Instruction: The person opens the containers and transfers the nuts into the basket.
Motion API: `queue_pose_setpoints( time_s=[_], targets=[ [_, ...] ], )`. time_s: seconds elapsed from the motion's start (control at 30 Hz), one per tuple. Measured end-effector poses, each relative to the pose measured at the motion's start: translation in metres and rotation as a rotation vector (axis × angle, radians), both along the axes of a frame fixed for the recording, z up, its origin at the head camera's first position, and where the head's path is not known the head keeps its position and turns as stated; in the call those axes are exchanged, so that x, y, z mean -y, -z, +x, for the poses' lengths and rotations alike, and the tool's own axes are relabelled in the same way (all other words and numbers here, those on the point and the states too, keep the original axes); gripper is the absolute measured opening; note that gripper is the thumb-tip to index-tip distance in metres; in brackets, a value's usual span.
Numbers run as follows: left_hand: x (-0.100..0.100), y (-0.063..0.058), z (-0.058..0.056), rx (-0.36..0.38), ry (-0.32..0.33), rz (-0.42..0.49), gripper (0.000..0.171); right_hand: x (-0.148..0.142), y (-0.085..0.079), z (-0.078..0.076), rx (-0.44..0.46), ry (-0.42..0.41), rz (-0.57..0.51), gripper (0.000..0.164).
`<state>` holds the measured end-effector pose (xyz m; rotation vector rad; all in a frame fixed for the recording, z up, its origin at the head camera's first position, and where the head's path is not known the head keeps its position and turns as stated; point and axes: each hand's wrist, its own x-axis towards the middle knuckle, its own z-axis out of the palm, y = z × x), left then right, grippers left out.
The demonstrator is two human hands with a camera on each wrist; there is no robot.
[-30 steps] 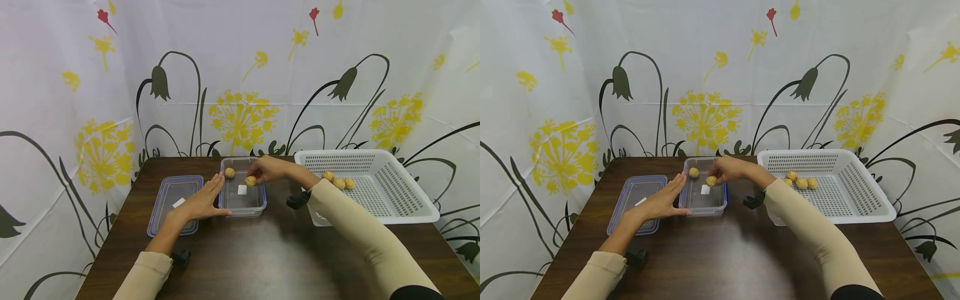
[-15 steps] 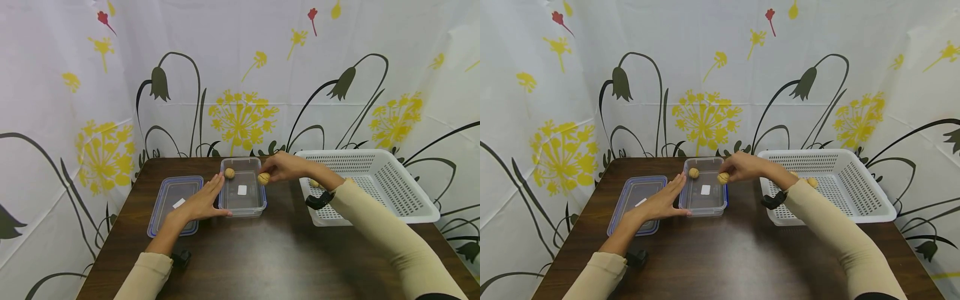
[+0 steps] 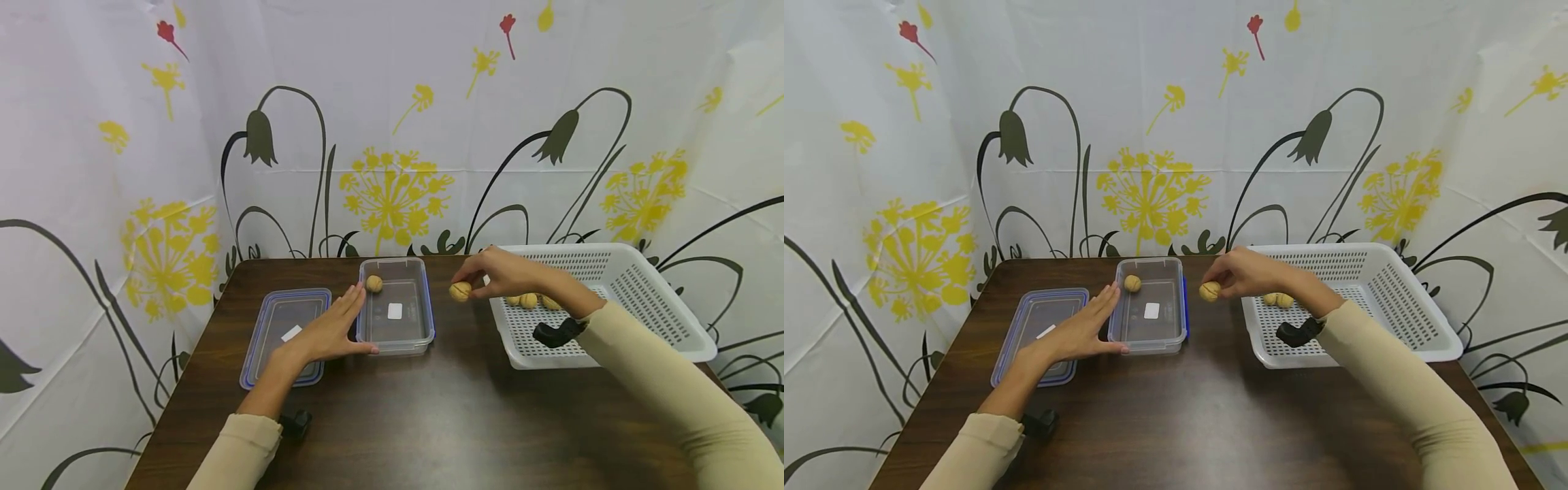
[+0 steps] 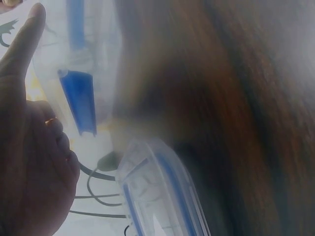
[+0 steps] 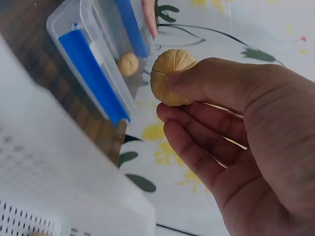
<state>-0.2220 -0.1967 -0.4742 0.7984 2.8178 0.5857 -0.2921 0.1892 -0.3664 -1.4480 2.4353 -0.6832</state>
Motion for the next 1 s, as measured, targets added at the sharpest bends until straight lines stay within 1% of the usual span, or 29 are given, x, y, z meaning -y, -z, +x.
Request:
queue_pose_setpoints(
  time_s=[0.1,0.3,0.47,0.7,0.87,1.0],
  targets=[
    [0.0,0.0,-0.001,0.012,-0.005,-0.003,0.125,-0.012,-0.002,0.0,-0.013,0.021,-0.001,0.035],
    [0.0,-0.001,-0.002,0.012,-0.001,0.011,0.125,-0.033,-0.004,-0.002,0.006,0.091,-0.015,0.032],
    [0.001,-0.002,-0.003,0.022,-0.002,-0.001,0.124,-0.051,-0.004,-0.003,0.005,0.13,-0.02,0.032],
    [0.001,-0.004,-0.003,0.006,0.001,0.02,0.124,-0.076,-0.002,-0.003,0.016,0.227,-0.015,0.034],
    [0.001,-0.002,-0.004,0.007,0.001,0.016,0.125,-0.094,0.006,-0.006,0.028,0.315,0.018,0.034],
    [0.001,-0.001,-0.004,0.005,0.001,0.009,0.125,-0.108,0.015,-0.01,0.048,0.349,0.005,0.034]
  ],
)
